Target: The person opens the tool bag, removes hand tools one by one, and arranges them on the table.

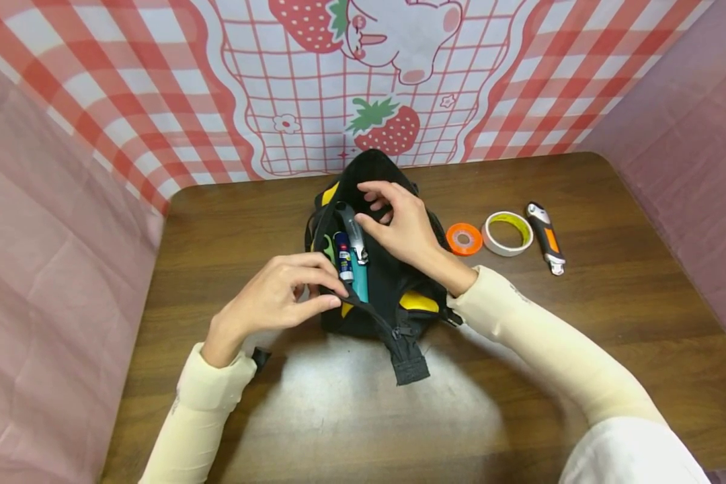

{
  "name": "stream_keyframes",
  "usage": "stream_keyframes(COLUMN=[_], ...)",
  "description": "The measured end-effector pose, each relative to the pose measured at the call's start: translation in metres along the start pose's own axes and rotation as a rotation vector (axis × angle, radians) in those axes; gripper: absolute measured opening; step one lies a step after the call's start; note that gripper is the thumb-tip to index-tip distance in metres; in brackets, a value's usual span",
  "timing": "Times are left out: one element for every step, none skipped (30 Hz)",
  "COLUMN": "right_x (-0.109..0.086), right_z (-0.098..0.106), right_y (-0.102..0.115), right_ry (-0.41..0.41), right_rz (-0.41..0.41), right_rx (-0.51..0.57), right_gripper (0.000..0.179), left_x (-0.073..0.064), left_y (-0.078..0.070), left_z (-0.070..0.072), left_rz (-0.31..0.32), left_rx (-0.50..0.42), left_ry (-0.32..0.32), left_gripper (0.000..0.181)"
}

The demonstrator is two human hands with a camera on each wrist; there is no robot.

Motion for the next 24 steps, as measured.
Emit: stream_keyframes(right_x=[0.0,-0.001,-0.001,-0.002,-0.002,-0.003,-0.004,-0.005,-0.005,-0.006,-0.007,-0.007,-0.008,-0.009,-0.011,-0.012,-0.013,-0.014,-0.014,-0.015,-0.016,-0.016,-0.016,-0.017], right_z=[-0.003,-0.006,-0.008,-0.011,-0.013,-0.016,-0.018,-0.02,-0.021,-0.023,-0.025,-0.026,-0.028,-0.029,-0.031,-0.034,-0.036,-0.038,-0.041,-0.043,-0.046,-0.048,-0.05,-0.052], right_y=[-0.002,-0.005,-0.007,-0.009,-0.011,-0.013,-0.014,-0.016,-0.017,-0.019,-0.02,-0.021,-0.023,-0.024,-0.026,-0.028,-0.029,-0.031,-0.032,-0.034,-0.035,-0.036,-0.037,-0.039], right_ry=[0.012,0.024,0.035,0.045,0.054,0.063,0.071,0.077,0.081,0.085,0.089,0.093,0.097,0.101,0.107,0.114,0.121,0.129,0.137,0.146,0.156,0.164,0.172,0.178], right_rz=[-0.007,-0.013,-0.02,-0.026,-0.031,-0.036,-0.039,-0.041,-0.043,-0.044,-0.047,-0.051,-0.055,-0.06,-0.068,-0.075,-0.083,-0.089,-0.096,-0.103,-0.109,-0.115,-0.121,-0.128], right_rx=[-0.01,-0.02,-0.031,-0.041,-0.052,-0.065,-0.077,-0.088,-0.097,-0.107,-0.114,-0.119,-0.122,-0.125,-0.126,-0.128,-0.127,-0.128,-0.131,-0.134,-0.137,-0.142,-0.149,-0.157], right_gripper=[0.047,0.047,0.047,0.047,0.048,0.048,0.048,0.049,0.049,0.049,0.05,0.05,0.051,0.051,0.052,0.052,0.053,0.054,0.054,0.055,0.055,0.055,0.056,0.056], left_x=[0.0,0.0,0.0,-0.001,-0.001,-0.001,-0.001,-0.001,-0.002,-0.002,-0.002,-0.001,-0.001,-0.001,-0.001,-0.001,-0.001,-0.001,-0.001,-0.001,-0.001,-0.001,-0.001,-0.001], left_y=[0.0,0.0,0.0,0.0,0.0,0.0,0.001,0.001,0.001,0.001,0.001,0.001,0.001,0.001,0.001,0.001,0.0,0.0,0.001,0.001,0.001,0.001,0.001,0.002], left_z=[0.0,0.0,0.0,0.0,0.0,0.0,0.0,0.0,0.0,0.0,0.0,0.0,0.001,0.001,0.001,0.001,0.001,0.001,0.001,0.001,0.001,0.001,0.001,0.001], left_rz=[0.001,0.002,0.003,0.004,0.005,0.008,0.01,0.011,0.012,0.013,0.012,0.01,0.007,0.003,0.0,-0.003,-0.006,-0.007,-0.007,-0.006,-0.004,-0.003,-0.001,0.0], left_rx=[-0.001,0.0,0.0,-0.001,0.0,0.002,0.003,0.004,0.005,0.005,0.007,0.007,0.006,0.008,0.009,0.01,0.01,0.01,0.008,0.008,0.007,0.007,0.005,0.003], left_ry=[0.0,0.001,0.002,0.003,0.004,0.005,0.006,0.007,0.007,0.006,0.006,0.005,0.004,0.004,0.003,0.004,0.004,0.004,0.005,0.004,0.004,0.004,0.004,0.005], left_gripper=[0.011,0.011,0.012,0.011,0.011,0.012,0.012,0.012,0.012,0.012,0.011,0.011,0.011,0.011,0.011,0.011,0.011,0.012,0.012,0.012,0.012,0.012,0.012,0.012])
Point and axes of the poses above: each hand's wrist, its own x-axis towards the middle knuckle, its own z-axis out of the back of the hand, y = z × x, the point moved 8 cm from there along x, towards the middle knuckle, and after that the axes turned 1 degree about -x, right-handed, at the moved point
